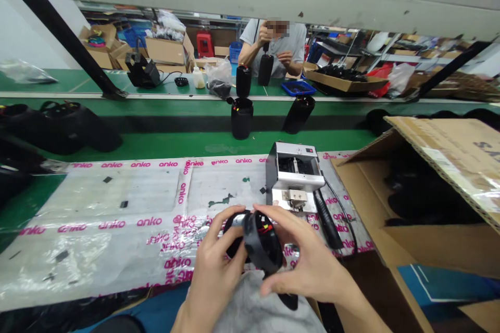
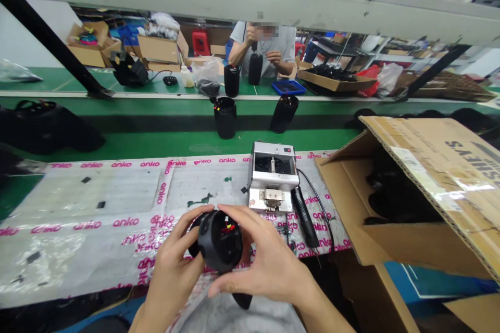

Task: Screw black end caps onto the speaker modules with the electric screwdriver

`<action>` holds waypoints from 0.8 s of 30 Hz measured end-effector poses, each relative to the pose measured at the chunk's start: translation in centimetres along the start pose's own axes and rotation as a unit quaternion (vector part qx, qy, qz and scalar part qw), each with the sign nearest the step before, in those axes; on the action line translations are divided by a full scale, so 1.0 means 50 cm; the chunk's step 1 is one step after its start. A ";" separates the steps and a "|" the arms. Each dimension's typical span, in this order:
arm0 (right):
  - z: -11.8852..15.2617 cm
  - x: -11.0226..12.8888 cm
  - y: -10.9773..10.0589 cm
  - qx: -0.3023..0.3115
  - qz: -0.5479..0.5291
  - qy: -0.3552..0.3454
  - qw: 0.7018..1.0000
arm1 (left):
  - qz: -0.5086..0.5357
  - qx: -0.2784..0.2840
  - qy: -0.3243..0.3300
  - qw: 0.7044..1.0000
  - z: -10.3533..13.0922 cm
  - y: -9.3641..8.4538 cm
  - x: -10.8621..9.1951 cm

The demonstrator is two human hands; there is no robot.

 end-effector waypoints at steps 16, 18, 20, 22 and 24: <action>0.007 -0.038 0.024 -0.151 0.001 -0.097 0.984 | 0.044 -0.066 -0.061 0.995 0.033 0.016 0.023; 0.010 -0.038 0.029 -0.165 0.006 -0.107 0.980 | 0.047 -0.055 -0.068 0.995 0.033 0.021 0.024; 0.016 -0.039 0.035 -0.182 0.029 -0.109 0.977 | 0.059 -0.023 -0.083 0.995 0.035 0.025 0.031; 0.021 -0.039 0.043 -0.199 0.065 -0.106 0.972 | 0.082 0.023 -0.094 0.992 0.040 0.026 0.036; 0.023 -0.036 0.052 -0.211 0.098 -0.100 0.968 | 0.107 0.023 -0.113 0.988 0.047 0.012 0.045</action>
Point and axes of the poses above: each hand's wrist, its own z-axis away from the middle knuckle, its own y-axis out of the palm, x = y × z, the point moved 7 cm from there along -z, towards the middle knuckle, and after that the axes turned 4 degrees about y, right-handed, at the moved point
